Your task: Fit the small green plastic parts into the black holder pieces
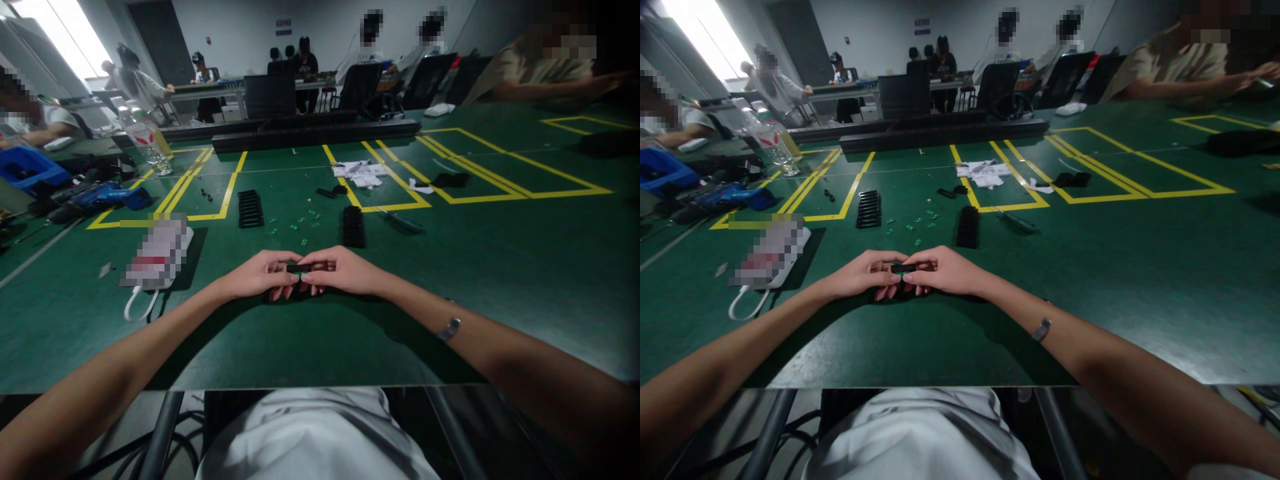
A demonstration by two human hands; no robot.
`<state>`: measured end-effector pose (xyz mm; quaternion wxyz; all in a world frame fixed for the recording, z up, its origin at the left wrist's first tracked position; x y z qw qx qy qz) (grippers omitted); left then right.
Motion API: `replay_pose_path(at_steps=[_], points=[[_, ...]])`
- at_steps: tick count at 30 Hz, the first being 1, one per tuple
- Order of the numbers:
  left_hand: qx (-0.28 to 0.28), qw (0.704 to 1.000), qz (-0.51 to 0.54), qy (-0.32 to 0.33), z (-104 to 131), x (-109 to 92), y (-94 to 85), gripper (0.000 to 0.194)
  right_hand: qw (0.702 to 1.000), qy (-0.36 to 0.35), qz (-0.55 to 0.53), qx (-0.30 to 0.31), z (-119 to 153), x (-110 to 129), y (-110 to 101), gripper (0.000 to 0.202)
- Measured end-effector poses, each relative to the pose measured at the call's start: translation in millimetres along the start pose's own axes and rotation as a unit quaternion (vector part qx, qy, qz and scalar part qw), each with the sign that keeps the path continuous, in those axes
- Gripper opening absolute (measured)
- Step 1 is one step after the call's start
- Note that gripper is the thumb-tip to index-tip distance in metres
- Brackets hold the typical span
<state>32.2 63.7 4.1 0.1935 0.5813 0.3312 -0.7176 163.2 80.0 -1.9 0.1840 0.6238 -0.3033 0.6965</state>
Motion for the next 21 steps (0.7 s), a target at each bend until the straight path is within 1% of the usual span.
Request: replay_pose_path(at_steps=[7,21], points=[[-0.007,1.000,-0.002,-0.005,-0.5,2.3,0.3,0.046,1.000,0.004,-0.002,0.001,-0.4,-2.3,-0.3,0.044],[-0.015,1.000,-0.005,-0.018,-0.7,5.1,0.8,0.043,1.000,0.013,-0.023,0.000,0.5,-4.9,-0.2,0.044]])
Point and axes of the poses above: each hand's wrist, its own z-axis away from the middle knuckle, its own y-axis out of the palm, x = y × z, the point moved 7 cm from there along -z, towards the middle knuckle
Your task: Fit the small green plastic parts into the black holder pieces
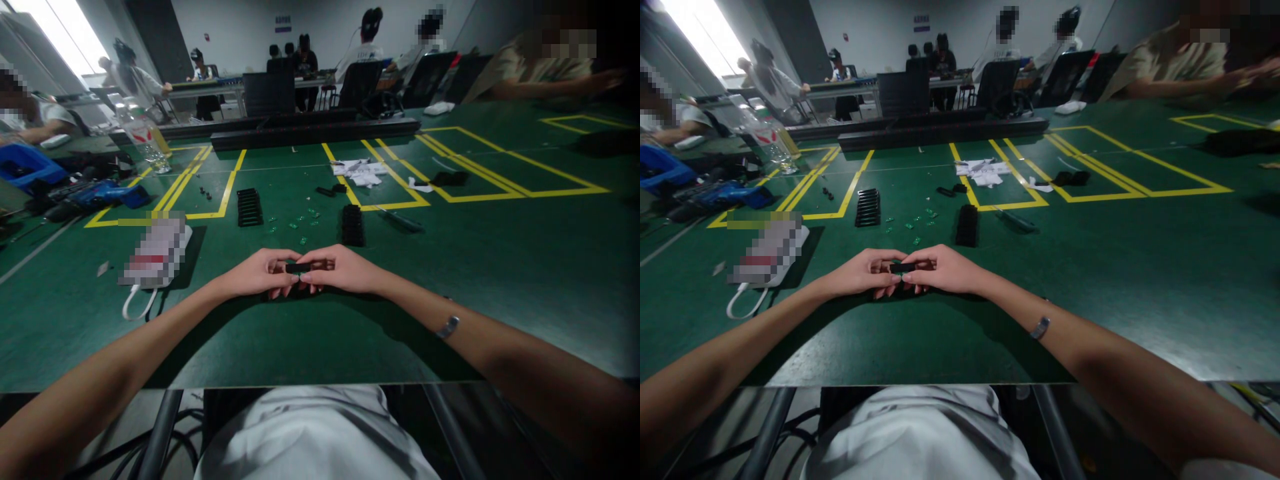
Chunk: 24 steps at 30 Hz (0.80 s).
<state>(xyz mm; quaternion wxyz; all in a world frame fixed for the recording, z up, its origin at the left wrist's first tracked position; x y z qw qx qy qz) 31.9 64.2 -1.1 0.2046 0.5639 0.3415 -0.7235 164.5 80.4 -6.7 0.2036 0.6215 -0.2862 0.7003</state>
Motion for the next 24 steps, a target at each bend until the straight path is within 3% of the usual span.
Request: replay_pose_path(at_steps=[24], points=[[0.013,1.000,-0.001,0.019,0.2,-5.4,0.2,0.044,1.000,-0.012,0.013,0.004,0.3,4.0,1.1,0.040]])
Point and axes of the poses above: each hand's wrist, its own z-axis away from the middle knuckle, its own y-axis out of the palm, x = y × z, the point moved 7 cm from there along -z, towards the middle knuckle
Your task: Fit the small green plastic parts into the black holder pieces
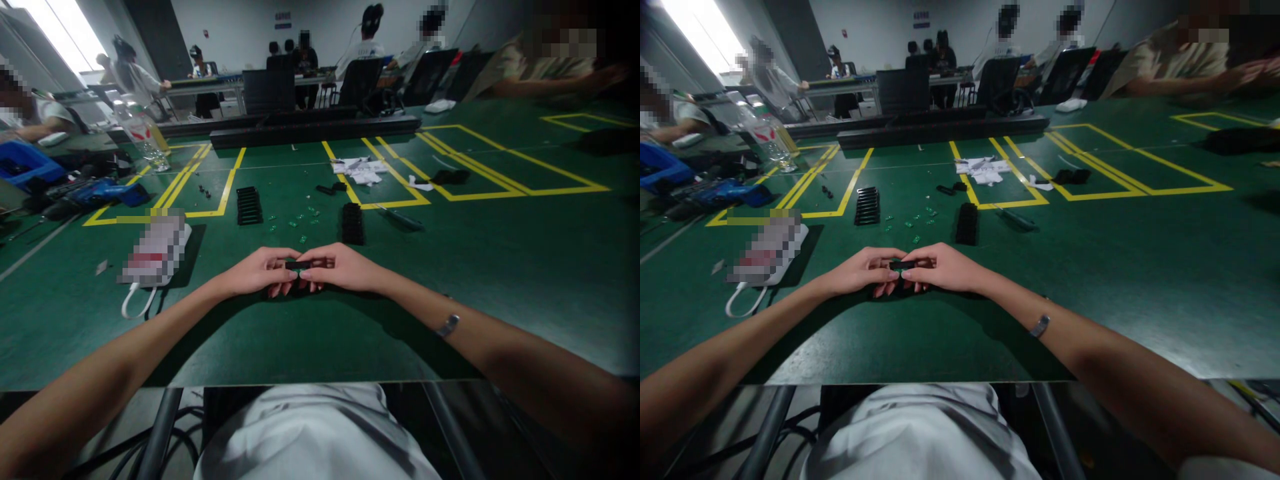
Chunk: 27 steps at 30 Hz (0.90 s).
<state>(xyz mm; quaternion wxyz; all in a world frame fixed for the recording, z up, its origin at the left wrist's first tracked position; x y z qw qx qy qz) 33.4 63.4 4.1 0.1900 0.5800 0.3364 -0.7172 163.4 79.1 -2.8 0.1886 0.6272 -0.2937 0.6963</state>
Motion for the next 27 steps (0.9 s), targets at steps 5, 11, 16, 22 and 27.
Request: replay_pose_path(at_steps=[5,11,16,22,27], points=[[-0.002,1.000,-0.004,0.000,0.3,-0.2,-0.2,0.045,1.000,0.000,0.003,0.000,-0.5,-0.5,0.0,0.042],[-0.006,1.000,-0.006,-0.006,0.1,3.0,-0.2,0.043,1.000,0.000,0.005,0.001,-0.1,0.3,-0.2,0.042],[-0.010,1.000,-0.002,-0.011,0.2,3.3,-0.3,0.043,1.000,-0.002,0.009,0.000,-0.4,-0.2,-0.6,0.041],[-0.012,1.000,-0.001,-0.016,0.0,3.0,-0.4,0.044,1.000,-0.004,0.004,-0.001,-1.1,-0.8,-0.7,0.042],[-0.010,1.000,0.001,-0.020,0.3,2.8,0.1,0.042,1.000,0.000,0.010,-0.001,-0.9,-0.5,-0.7,0.042]])
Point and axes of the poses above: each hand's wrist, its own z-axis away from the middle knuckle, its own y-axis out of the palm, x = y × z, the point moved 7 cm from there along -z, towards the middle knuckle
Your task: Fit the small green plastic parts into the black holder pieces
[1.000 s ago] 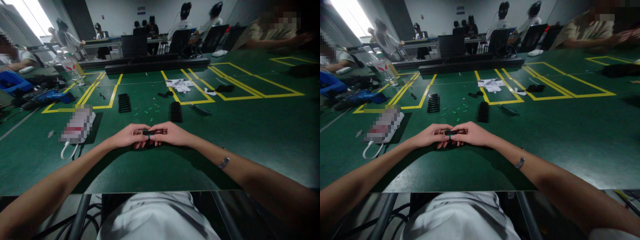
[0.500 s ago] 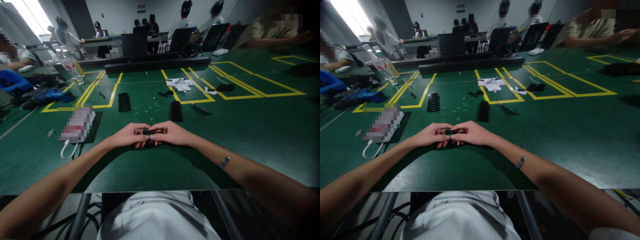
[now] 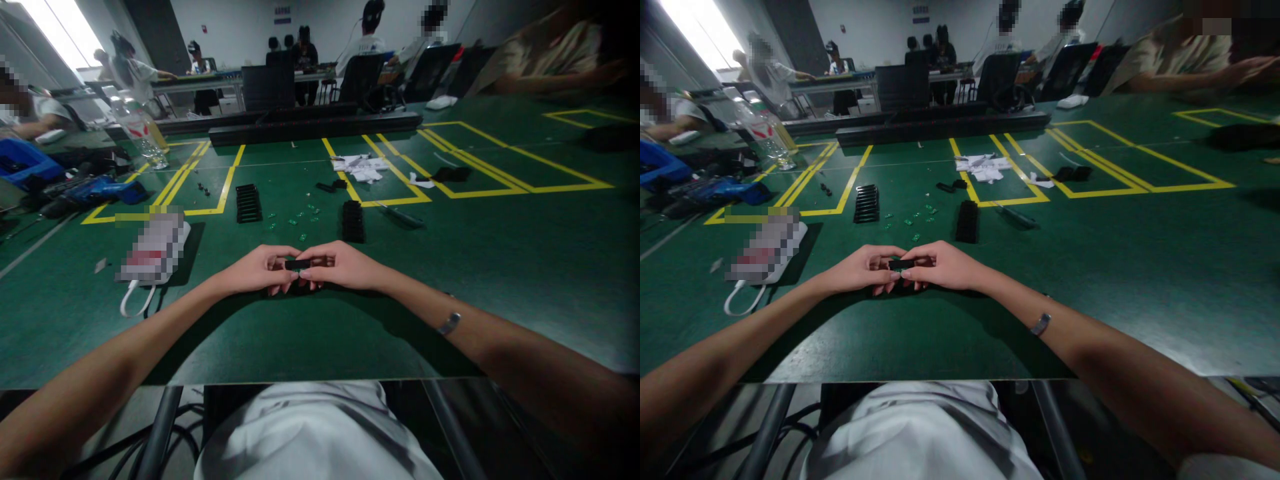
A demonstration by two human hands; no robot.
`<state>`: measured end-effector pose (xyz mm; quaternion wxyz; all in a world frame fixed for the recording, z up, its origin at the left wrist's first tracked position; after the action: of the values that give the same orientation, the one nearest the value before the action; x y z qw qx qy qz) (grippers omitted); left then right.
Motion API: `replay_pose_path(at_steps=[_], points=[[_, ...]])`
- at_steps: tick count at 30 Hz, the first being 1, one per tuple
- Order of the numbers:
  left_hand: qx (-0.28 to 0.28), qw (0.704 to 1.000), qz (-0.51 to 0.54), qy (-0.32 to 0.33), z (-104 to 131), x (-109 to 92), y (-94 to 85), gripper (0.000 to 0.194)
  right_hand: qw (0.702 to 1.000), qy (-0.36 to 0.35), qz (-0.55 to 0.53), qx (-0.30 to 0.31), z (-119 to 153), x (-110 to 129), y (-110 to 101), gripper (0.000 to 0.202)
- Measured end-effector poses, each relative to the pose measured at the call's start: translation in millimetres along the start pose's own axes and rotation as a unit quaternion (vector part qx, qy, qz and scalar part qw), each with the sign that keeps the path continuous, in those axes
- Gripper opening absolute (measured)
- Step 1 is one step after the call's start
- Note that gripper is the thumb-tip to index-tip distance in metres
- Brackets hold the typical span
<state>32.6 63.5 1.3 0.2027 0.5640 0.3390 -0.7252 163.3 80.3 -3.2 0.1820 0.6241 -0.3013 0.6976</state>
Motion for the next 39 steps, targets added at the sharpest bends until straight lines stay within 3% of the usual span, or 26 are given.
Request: replay_pose_path(at_steps=[39], points=[[0.001,1.000,-0.015,0.021,0.2,-2.5,0.4,0.040,1.000,-0.008,0.014,-0.003,0.3,3.5,0.0,0.040]])
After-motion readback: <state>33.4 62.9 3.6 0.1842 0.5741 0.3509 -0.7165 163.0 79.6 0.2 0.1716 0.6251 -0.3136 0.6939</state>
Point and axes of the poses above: each hand's wrist, its own z-axis away from the middle knuckle, its own y-axis out of the palm, x = y × z, the point moved 7 cm from there along -z, towards the middle knuckle
